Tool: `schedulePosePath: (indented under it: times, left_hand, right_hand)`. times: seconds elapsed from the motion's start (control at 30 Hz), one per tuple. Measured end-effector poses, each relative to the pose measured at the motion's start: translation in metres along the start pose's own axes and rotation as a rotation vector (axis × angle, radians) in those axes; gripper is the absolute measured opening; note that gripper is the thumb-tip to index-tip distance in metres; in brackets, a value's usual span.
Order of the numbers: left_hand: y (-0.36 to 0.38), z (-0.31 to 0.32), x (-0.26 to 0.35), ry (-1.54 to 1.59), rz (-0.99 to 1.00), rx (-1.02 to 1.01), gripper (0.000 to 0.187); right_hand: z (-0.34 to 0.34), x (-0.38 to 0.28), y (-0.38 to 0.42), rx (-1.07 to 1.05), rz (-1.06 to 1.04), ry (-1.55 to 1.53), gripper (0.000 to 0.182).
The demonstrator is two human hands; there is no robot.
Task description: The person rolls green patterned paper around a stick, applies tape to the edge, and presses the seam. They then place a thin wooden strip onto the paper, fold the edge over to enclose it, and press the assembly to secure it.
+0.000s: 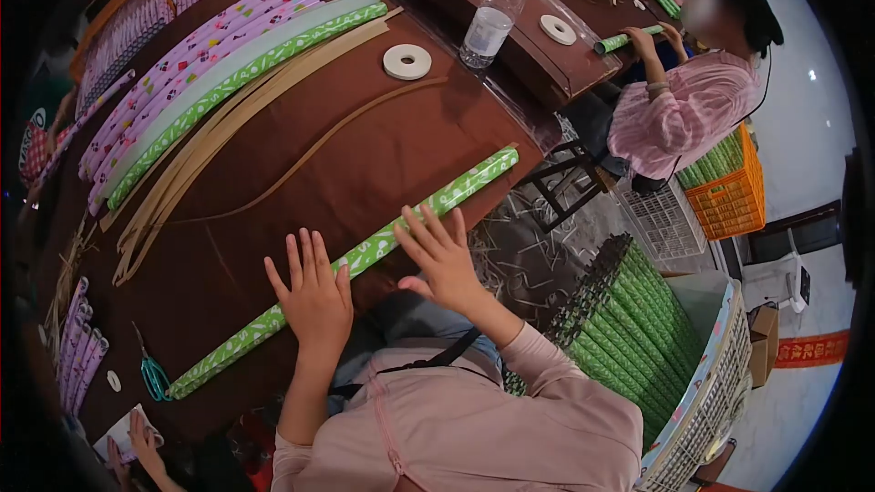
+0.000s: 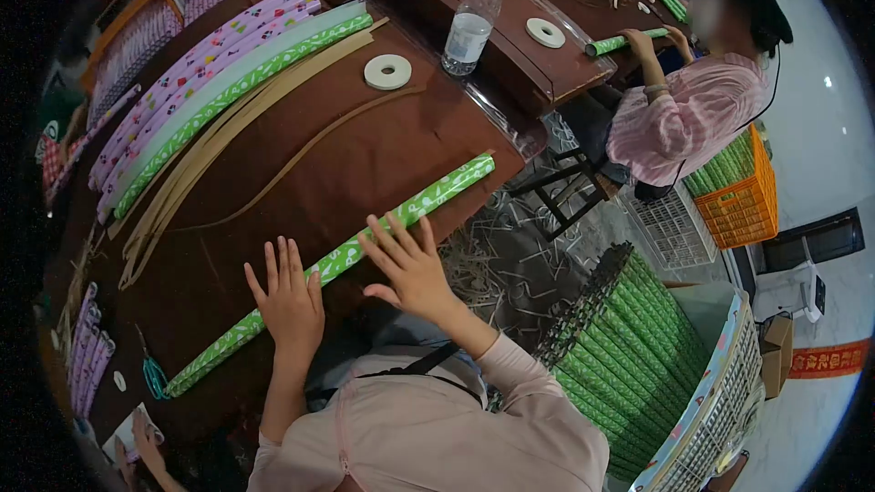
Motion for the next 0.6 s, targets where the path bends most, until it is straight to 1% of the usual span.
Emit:
schedulePosePath:
  times: [0.1, 0.13, 0.17, 0.23, 0.27, 0.37, 0.43, 0.5, 0.57, 0.6]
  left_hand:
    - [-0.001, -0.001, 0.000, -0.005, 0.002, 0.000, 0.054]
    - [-0.001, -0.001, -0.001, -0.006, 0.001, 0.000, 0.054]
    - [0.000, 0.001, -0.001, -0.001, 0.003, 0.007, 0.054]
    - [0.000, 0.001, -0.002, 0.002, 0.001, 0.012, 0.054]
    - [0.000, 0.000, -0.001, -0.003, 0.002, 0.005, 0.054]
    - [0.001, -0.001, -0.001, -0.001, 0.003, -0.003, 0.055]
    - [0.000, 0.000, -0.001, 0.010, 0.003, 0.001, 0.055]
    - [0.001, 0.001, -0.001, 0.007, 0.000, -0.008, 0.055]
    - [0.002, 0.001, 0.000, 0.007, 0.000, -0.006, 0.056]
    - [0.002, 0.001, 0.000, 0.001, -0.003, -0.010, 0.056]
  right_hand:
    - [0.018, -0.027, 0.008, -0.075, -0.141, 0.014, 0.078]
    - [0.024, -0.032, 0.008, -0.074, -0.147, 0.017, 0.082]
    - [0.024, -0.030, 0.008, -0.075, -0.148, 0.017, 0.082]
    - [0.022, -0.022, 0.007, -0.070, -0.097, 0.041, 0.083]
    - [0.020, -0.014, 0.006, -0.029, -0.076, 0.125, 0.086]
    - [0.007, 0.025, -0.001, 0.019, 0.035, 0.179, 0.091]
    - [-0.008, 0.052, -0.007, 0.073, 0.133, 0.189, 0.088]
    - [-0.019, 0.080, -0.010, 0.109, 0.199, 0.299, 0.090]
    - [-0.028, 0.100, -0.013, 0.147, 0.278, 0.329, 0.091]
    - [-0.029, 0.103, -0.014, 0.150, 0.279, 0.336, 0.091]
Point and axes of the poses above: each hand's wrist, its own y-axis away from the middle knuckle, its own z-axis out of the palm, x = y × z, the point moved 4 cm from there along -y, towards the middle knuckle, and after that the axes turned 15 degrees about z, right-handed, at the moved point
